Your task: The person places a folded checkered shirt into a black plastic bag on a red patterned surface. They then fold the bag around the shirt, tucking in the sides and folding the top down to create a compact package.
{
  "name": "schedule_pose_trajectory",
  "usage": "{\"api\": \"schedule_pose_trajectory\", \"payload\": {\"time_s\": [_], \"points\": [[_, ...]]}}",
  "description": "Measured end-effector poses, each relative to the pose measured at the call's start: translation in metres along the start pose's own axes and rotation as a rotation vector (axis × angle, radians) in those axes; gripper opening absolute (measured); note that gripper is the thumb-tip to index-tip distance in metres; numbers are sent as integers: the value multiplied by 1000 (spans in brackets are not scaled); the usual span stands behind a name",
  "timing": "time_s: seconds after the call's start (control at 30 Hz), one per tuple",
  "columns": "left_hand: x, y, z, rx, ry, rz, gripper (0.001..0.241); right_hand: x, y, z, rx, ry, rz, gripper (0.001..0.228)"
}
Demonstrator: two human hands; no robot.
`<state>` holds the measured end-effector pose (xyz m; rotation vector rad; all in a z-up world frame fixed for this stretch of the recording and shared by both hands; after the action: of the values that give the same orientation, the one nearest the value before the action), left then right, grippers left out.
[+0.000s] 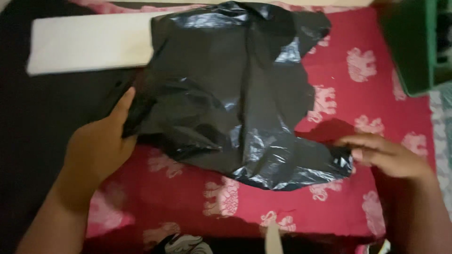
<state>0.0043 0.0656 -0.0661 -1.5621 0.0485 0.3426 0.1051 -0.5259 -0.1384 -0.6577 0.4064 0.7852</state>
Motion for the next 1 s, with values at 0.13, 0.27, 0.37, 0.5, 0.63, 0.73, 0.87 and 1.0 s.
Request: {"api": "schedule_pose_trajectory", "payload": {"time_s": [0.13, 0.27, 0.37, 0.5, 0.63, 0.73, 0.87, 1.0], "points": [[0, -4, -6, 38, -53, 68, 102, -7, -3, 22, 96, -19, -70, 44], [7, 14, -2, 102, 42, -69, 100, -10, 9, 63, 66, -280, 17, 32], [11, 30, 13, 192, -87, -7, 97, -10, 19, 89, 101, -344, 68, 31], [11, 37, 23, 153, 47, -209, 99, -10, 24, 105, 134, -305, 71, 24], [5, 23, 11, -31, 53, -182, 99, -9, 18, 95, 82, -193, -7, 29], [5, 30, 17, 212, -39, -209, 103, -12, 7, 89, -17, -157, -83, 34], [-3, -5, -18, 76, -291, 84, 97, -22, 0, 92, 60, -59, -141, 37], [-12, 3, -8, 46, -366, 111, 99, -22, -6, 71, 26, -26, -74, 43]]}}
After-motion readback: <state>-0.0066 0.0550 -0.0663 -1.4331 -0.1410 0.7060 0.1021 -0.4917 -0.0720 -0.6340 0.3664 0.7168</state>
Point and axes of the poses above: each hand's wrist, its own x-axis towards the middle knuckle, its own y-axis out of the palm, z = x × y, the point moved 5 cm from there along x, towards the middle knuckle, and after that the axes turned 8 degrees about x, right-handed, at the moved point
